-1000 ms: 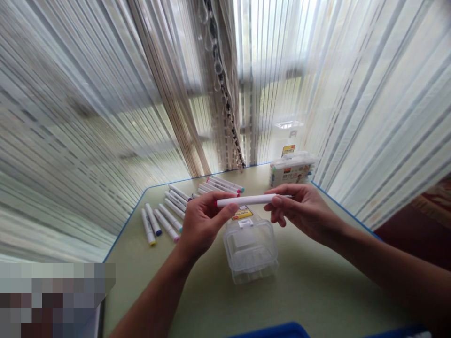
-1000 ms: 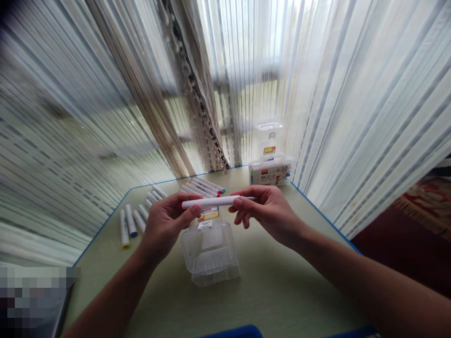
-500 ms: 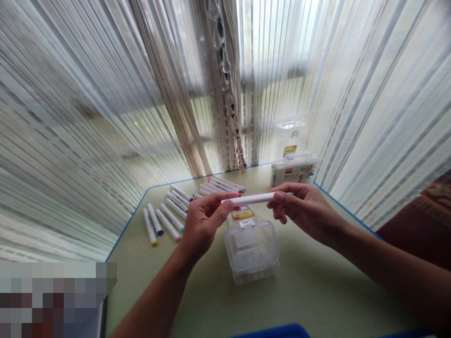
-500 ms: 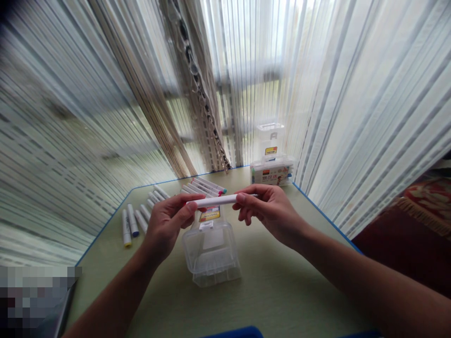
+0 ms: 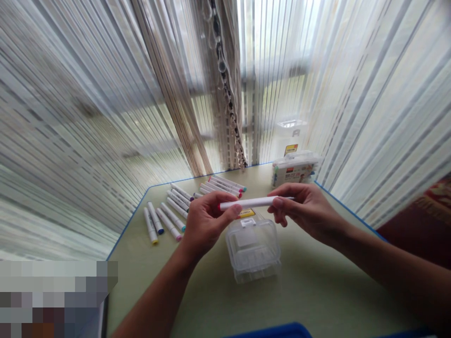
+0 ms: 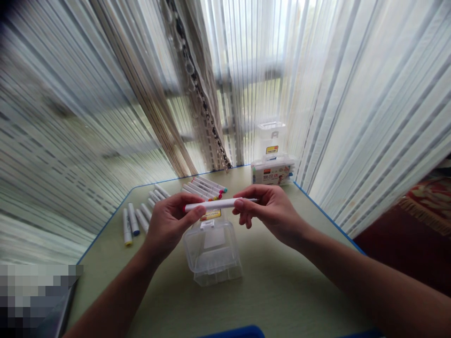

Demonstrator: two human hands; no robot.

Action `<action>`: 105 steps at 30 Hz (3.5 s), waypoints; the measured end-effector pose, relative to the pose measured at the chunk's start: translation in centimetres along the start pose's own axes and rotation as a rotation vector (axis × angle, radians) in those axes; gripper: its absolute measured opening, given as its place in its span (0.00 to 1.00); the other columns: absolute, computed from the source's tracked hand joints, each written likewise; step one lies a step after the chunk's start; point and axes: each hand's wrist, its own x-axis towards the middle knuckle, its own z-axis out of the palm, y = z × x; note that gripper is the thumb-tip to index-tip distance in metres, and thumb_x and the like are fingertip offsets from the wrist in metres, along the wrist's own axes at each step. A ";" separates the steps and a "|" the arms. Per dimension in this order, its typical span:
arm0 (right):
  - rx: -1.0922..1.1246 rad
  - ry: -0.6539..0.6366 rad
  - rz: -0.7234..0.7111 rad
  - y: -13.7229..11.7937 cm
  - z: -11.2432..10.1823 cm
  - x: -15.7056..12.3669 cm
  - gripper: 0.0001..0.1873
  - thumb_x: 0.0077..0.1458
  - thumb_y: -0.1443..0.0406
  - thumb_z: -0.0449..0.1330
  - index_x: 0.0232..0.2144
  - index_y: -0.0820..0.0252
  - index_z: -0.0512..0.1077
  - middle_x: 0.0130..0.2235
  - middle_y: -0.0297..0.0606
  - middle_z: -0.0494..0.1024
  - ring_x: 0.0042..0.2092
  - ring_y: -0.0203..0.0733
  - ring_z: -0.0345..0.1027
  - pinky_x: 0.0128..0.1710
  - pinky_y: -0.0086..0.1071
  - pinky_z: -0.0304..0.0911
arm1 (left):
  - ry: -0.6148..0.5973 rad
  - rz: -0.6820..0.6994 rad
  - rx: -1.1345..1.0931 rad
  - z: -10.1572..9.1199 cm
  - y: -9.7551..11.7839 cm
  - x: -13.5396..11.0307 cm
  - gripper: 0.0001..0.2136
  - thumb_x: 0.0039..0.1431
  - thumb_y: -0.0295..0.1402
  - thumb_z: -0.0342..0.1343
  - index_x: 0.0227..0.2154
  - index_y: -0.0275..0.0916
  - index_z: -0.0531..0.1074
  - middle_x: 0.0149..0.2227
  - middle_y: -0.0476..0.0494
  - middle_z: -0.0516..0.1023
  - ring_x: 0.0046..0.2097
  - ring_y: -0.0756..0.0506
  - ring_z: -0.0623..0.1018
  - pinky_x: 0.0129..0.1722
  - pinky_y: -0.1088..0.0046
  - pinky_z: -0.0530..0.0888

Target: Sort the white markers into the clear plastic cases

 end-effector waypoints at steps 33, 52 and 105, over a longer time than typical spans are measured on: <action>0.058 0.031 0.059 -0.2 0.0 0.3 0.10 0.45 0.62 0.71 0.29 0.63 0.78 0.24 0.38 0.79 0.20 0.33 0.68 0.18 0.26 0.63 | 0.007 0.000 0.013 -0.1 0.1 0.0 0.09 0.51 0.32 0.65 0.35 0.34 0.80 0.26 0.43 0.80 0.24 0.52 0.71 0.22 0.78 0.65; 0.124 0.041 0.053 -0.2 -0.1 0.2 0.10 0.51 0.63 0.66 0.37 0.62 0.79 0.30 0.43 0.82 0.22 0.35 0.71 0.19 0.25 0.66 | -0.033 -0.040 -0.189 -0.6 -0.7 0.2 0.14 0.56 0.37 0.59 0.41 0.33 0.78 0.26 0.43 0.77 0.21 0.55 0.60 0.19 0.77 0.53; 0.127 0.095 0.090 -0.1 -0.4 0.6 0.08 0.48 0.63 0.69 0.31 0.62 0.79 0.26 0.37 0.79 0.21 0.30 0.68 0.17 0.21 0.62 | -0.112 -0.005 -0.253 -0.9 -0.9 0.0 0.12 0.61 0.31 0.53 0.43 0.31 0.77 0.31 0.36 0.81 0.23 0.53 0.65 0.22 0.76 0.56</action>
